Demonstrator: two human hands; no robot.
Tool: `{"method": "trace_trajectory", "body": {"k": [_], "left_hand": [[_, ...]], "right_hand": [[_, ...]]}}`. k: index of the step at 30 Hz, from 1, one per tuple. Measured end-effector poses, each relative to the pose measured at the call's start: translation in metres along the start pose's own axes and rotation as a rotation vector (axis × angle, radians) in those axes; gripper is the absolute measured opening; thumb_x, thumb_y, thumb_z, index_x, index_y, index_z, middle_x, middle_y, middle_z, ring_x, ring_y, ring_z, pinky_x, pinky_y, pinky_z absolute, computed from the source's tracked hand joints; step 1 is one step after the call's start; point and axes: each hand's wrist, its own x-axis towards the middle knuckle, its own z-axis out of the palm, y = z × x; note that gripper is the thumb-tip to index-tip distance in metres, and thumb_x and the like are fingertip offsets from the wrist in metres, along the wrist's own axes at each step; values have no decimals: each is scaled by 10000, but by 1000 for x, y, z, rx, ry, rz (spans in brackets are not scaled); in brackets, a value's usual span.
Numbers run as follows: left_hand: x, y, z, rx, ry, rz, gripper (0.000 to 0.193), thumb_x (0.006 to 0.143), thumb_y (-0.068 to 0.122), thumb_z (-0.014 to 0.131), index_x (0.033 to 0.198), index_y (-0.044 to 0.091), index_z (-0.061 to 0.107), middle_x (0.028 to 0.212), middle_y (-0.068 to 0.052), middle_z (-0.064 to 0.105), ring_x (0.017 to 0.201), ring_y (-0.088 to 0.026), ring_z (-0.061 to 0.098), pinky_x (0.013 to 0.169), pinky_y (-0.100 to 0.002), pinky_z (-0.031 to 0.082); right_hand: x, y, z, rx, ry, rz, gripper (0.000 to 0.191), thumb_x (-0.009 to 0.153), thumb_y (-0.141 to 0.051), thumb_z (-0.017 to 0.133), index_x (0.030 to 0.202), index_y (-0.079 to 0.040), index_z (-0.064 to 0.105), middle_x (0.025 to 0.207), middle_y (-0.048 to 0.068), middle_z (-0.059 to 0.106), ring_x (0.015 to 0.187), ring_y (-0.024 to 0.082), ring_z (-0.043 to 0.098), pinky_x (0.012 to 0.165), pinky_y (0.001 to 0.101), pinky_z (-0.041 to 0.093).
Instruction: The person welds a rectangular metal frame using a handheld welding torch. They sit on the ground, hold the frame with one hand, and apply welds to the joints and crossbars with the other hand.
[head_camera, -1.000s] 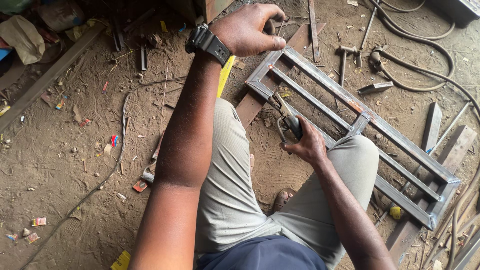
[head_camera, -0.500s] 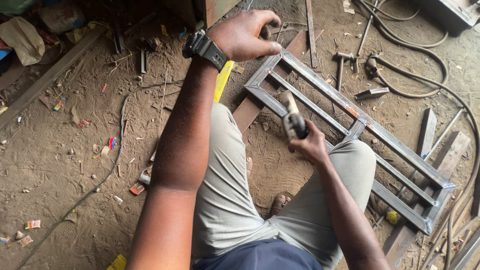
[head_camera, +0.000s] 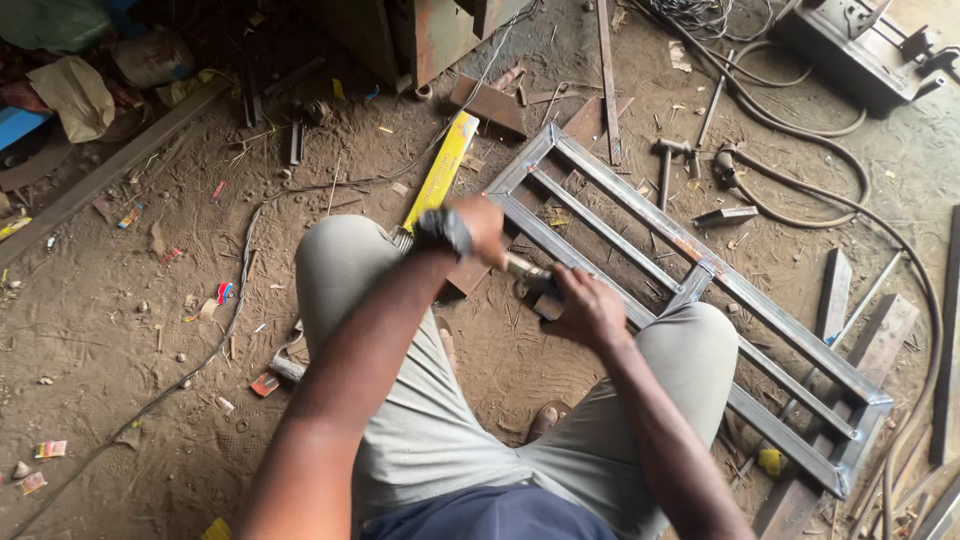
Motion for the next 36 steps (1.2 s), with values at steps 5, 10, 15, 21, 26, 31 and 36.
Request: {"method": "trace_trajectory", "body": {"k": [5,10,15,21,26,31,36], "left_hand": [[9,29,97,128,-61,222,731,727,606,833,1173,33,754,1183,-177,729,1048,-298,691,935,-420,558],[50,56,126,-463,101,253,1058,793,725,760,1433,-37,398,1233,-271,586,963,-289,674,714,-418,622],[75,106,164,-1453,162,144,628,879,573,790,1111,-4,712,968,-156,710,783,-223,631,635,-347,516],[86,146,211,-2084,256,116,388,840,290,822,1132,66,699,951,-52,723,783,-176,675,637,-322,561],[98,141,216,-2036,361,150,389,843,291,819,1144,71,706,1014,-47,748,844,-137,709,716,-293,582],[101,135,215,-1970,379,95,392,841,322,822,1111,53,733,979,-67,759,813,-146,703,679,-288,572],[101,131,214,-1978,318,50,418,843,344,816,1115,38,733,962,-82,756,790,-160,705,671,-298,576]], "right_hand": [[2,7,1,259,147,153,914,607,-337,909,1380,-76,496,1103,174,676,929,305,703,775,438,619],[1,41,19,826,196,407,848,705,-319,893,1375,1,485,1122,194,691,976,276,722,807,413,662],[-6,43,37,887,131,419,820,762,-308,778,1452,-27,435,1168,191,681,928,279,762,730,415,692],[-26,41,37,408,249,152,855,602,-311,920,1323,10,591,1116,226,728,975,345,735,839,475,608],[-17,39,37,393,228,152,828,583,-320,919,1298,-28,619,1081,198,741,953,343,739,831,466,591],[-6,38,43,405,129,229,711,641,-294,887,1237,-16,614,1003,201,739,845,318,747,751,449,619],[-4,38,45,408,133,225,698,643,-287,885,1223,-12,612,934,191,735,776,303,747,699,446,611]]}}
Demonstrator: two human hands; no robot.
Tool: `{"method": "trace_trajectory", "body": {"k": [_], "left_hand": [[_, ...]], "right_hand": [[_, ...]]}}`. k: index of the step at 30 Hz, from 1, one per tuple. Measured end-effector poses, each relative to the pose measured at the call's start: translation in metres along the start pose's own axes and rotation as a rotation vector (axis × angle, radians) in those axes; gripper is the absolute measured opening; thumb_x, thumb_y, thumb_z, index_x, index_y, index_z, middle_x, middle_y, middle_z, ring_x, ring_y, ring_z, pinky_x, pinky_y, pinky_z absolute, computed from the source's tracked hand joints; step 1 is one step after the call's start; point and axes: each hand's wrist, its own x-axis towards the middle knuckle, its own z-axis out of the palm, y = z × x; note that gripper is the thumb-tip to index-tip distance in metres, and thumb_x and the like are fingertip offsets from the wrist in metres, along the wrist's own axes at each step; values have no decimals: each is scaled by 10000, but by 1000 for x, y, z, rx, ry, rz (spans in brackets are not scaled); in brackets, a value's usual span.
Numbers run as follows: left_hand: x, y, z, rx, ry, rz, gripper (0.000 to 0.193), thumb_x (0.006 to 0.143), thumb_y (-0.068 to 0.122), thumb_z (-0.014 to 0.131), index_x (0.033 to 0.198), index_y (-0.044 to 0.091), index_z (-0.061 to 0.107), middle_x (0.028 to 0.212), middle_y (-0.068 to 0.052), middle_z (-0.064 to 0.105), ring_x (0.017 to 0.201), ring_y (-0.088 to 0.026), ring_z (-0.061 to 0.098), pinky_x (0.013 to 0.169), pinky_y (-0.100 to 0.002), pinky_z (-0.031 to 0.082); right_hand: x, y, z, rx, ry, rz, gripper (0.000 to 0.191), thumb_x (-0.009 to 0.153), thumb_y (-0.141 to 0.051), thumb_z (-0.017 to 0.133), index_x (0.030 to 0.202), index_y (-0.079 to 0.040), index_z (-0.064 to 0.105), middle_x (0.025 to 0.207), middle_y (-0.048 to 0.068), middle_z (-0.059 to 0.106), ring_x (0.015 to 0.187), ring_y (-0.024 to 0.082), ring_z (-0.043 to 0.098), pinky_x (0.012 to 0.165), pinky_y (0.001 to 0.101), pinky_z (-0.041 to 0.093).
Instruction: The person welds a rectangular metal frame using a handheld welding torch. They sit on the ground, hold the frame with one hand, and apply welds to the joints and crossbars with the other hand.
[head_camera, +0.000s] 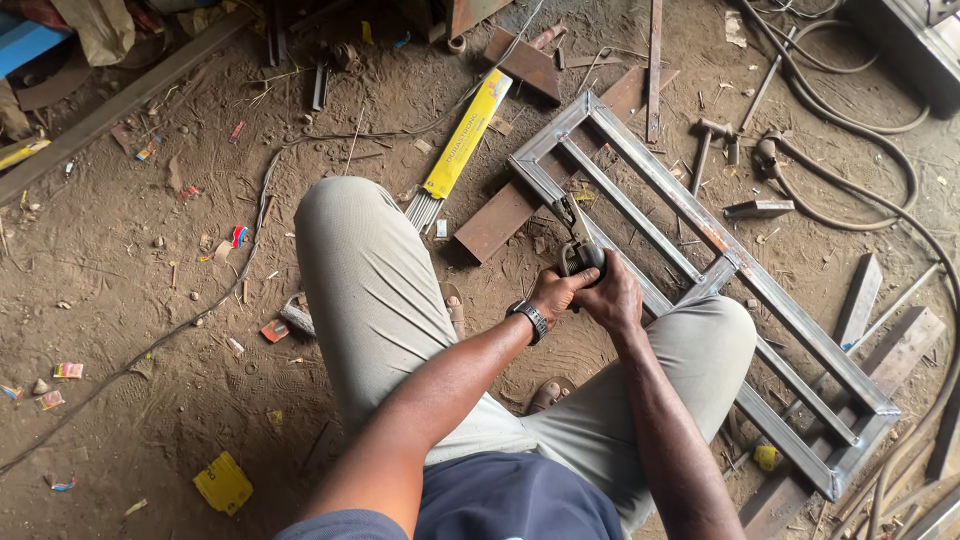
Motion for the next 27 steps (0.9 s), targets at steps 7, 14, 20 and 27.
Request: {"method": "trace_trajectory", "body": {"k": [7,14,20,27], "left_hand": [[1,-2,-3,22,-31,28,441,843,358,800,1144,46,718,988,-84,754,831,-152,717,695,-294,588],[-1,-1,1,35,-12,13,477,827,377,799,1165,54,701,996,-92,756,843,-164,721,715,-289,592],[2,0,-1,67,-15,5,480,831,383,797,1159,41,716,984,-91,764,830,-166,727,703,-293,594],[-3,4,0,57,0,9,391,827,352,804,1091,69,750,941,-64,755,778,-133,705,642,-286,580]], "right_hand": [[-2,1,3,-30,18,-22,656,681,-301,880,1197,-3,607,897,195,733,783,306,750,680,462,605],[-4,2,1,-6,17,-40,623,716,-304,863,1202,-4,614,906,188,736,781,288,750,675,445,613],[-2,1,2,-7,-7,11,634,715,-298,849,1223,-6,606,904,184,737,775,286,749,679,444,612],[-2,2,2,0,-15,29,637,685,-297,853,1205,-24,607,897,184,738,789,299,747,705,463,602]]}}
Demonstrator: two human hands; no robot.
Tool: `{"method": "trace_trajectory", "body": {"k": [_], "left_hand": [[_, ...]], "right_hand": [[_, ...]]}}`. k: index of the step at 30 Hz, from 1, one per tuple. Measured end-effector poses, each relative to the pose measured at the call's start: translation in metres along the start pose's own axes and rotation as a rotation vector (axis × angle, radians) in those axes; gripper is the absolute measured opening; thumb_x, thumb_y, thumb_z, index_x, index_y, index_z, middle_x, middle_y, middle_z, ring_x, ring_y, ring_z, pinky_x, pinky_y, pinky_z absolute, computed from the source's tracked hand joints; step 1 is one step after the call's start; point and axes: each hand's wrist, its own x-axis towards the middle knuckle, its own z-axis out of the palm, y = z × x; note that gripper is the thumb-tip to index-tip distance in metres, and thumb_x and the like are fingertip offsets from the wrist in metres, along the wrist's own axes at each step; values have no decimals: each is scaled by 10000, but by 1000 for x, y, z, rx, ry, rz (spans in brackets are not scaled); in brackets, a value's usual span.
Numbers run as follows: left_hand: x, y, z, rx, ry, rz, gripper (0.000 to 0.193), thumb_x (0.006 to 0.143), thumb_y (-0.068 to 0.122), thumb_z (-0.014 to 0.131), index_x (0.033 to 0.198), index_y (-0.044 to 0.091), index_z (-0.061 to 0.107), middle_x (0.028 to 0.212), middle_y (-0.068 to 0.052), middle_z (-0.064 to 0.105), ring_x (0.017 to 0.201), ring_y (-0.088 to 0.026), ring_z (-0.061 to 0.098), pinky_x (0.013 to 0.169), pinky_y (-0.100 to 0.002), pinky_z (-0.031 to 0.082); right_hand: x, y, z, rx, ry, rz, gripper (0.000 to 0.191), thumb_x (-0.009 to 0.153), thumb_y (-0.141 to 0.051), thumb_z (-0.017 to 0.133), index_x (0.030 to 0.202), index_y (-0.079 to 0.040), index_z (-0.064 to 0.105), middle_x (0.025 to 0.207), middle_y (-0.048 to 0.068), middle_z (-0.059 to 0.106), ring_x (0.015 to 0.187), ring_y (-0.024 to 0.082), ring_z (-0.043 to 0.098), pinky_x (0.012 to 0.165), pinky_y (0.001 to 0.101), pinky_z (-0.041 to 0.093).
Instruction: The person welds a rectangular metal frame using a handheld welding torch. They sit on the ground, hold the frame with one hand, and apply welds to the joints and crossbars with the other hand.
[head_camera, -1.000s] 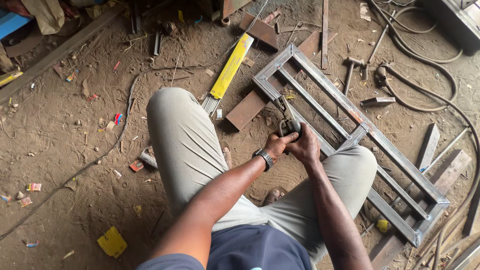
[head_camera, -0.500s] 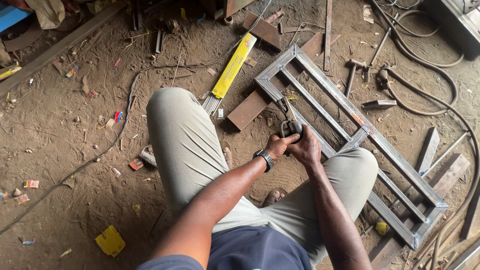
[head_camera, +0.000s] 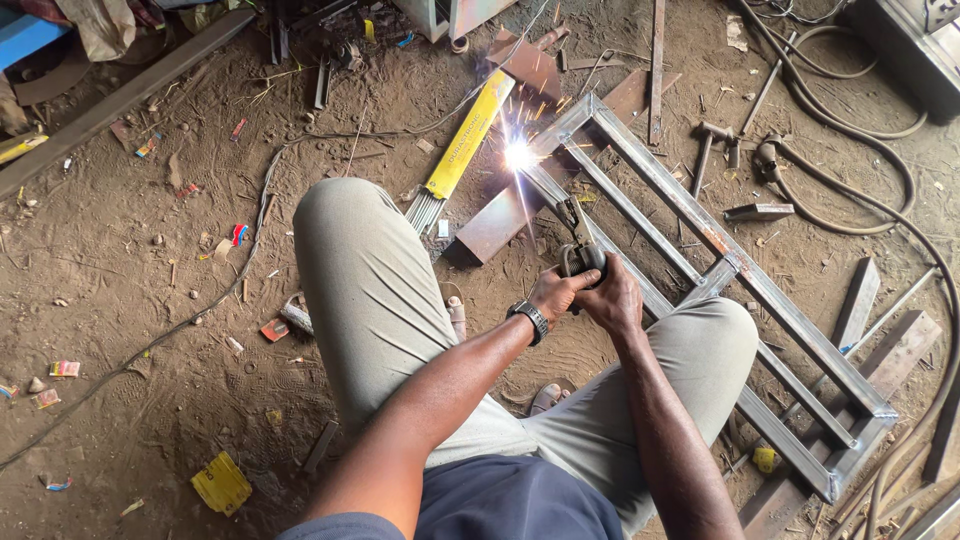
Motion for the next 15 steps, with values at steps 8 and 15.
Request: {"method": "trace_trajectory", "body": {"k": [8,15], "left_hand": [[2,0,1,-53,16,77,330,851,290,837,1081,64,762,958,-42,759,767,-95,689,643,-260,547],[0,-1,-1,-89,9,-28,331,855,283,822,1092,63,750,927,-86,738,718,-175,621,589,-360,465]], "right_hand": [[2,0,1,-21,2,24,667,642,-355,865,1173,-44,609,910,211,726,820,378,736,726,503,572],[1,-3,0,-30,13,37,632,622,-340,888,1119,-48,628,898,216,732,830,386,722,737,507,553]]}}
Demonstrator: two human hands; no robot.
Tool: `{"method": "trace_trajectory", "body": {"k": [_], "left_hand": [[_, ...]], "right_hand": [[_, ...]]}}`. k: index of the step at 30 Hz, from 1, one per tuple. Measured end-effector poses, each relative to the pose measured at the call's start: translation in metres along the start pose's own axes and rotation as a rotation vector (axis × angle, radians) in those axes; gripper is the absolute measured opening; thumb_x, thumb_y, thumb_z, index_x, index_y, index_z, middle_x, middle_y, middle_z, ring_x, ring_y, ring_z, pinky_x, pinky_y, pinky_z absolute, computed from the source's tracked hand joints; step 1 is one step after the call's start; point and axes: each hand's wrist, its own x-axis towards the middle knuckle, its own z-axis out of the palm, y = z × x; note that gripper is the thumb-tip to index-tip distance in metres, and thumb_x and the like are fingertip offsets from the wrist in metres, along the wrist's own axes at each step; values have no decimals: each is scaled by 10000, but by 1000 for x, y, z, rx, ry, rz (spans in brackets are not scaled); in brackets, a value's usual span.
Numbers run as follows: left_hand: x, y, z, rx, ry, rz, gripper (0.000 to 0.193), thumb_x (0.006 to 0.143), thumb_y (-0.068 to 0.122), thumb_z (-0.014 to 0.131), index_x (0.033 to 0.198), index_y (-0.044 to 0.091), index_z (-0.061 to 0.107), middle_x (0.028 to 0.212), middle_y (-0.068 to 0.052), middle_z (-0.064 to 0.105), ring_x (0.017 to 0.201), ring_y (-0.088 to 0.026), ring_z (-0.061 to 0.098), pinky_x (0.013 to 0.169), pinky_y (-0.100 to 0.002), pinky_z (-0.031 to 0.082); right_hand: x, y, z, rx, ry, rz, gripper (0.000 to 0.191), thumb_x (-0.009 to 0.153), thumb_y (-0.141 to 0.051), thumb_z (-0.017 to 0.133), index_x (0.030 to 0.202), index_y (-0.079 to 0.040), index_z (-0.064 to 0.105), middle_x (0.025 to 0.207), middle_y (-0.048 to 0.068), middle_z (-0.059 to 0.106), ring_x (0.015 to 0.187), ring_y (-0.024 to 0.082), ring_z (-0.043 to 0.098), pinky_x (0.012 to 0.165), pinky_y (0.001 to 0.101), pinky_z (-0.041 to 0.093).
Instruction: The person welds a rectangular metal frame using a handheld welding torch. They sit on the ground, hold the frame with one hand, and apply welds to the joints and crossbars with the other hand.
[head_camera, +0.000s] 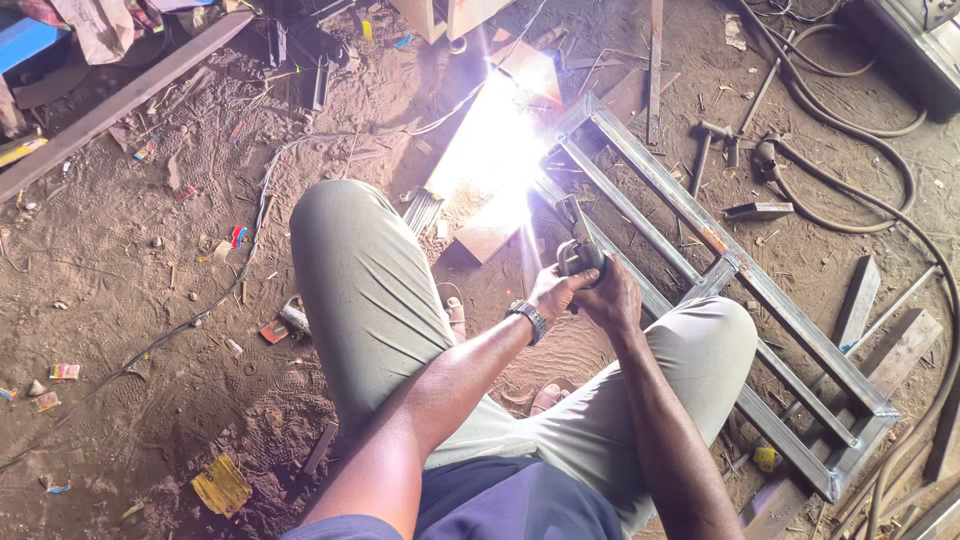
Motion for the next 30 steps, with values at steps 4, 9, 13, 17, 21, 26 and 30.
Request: {"method": "trace_trajectory", "body": {"k": [4,9,13,17,21,26,30], "left_hand": [[1,4,0,33,-37,96,306,853,309,812,1058,86,769,941,-20,764,759,-95,694,649,-276,568],[-2,6,-1,22,4,-5,301,833,292,830,1045,92,754,888,-56,744,690,-130,640,559,-313,483],[2,4,-1,48,5,70,349,839,311,826,1078,66,763,932,-62,739,743,-135,650,626,-306,520],[3,3,0,78,26,92,407,818,318,832,1126,66,750,966,-62,756,780,-130,688,661,-292,561],[-1,6,-2,98,-1,62,408,825,336,813,1113,58,736,951,-81,751,782,-151,697,658,-315,579],[0,10,-2,108,-18,14,411,841,335,805,1103,25,736,945,-99,756,789,-165,700,643,-318,568],[4,5,-3,83,-55,68,444,859,342,792,1131,-5,744,970,-100,767,818,-153,714,687,-295,579]], "right_hand": [[0,2,0,67,8,-29,698,606,-296,861,1199,-40,598,892,206,722,782,356,728,690,494,558],[2,2,1,45,-36,28,700,637,-328,870,1217,-43,600,911,196,731,786,339,741,687,469,577],[2,0,0,20,8,-33,723,608,-314,916,1207,-33,626,918,210,740,818,352,723,714,499,559],[3,2,1,55,-11,-38,740,600,-322,913,1209,-23,617,934,202,740,804,318,736,709,483,587],[4,7,4,53,-47,5,755,638,-346,892,1249,-25,588,917,177,723,753,299,726,659,454,597],[3,14,9,32,30,-89,695,653,-309,896,1208,-13,601,908,170,717,733,264,699,630,425,581],[6,16,11,39,21,-32,726,682,-302,881,1274,-9,579,901,177,715,695,252,695,595,412,583]]}}
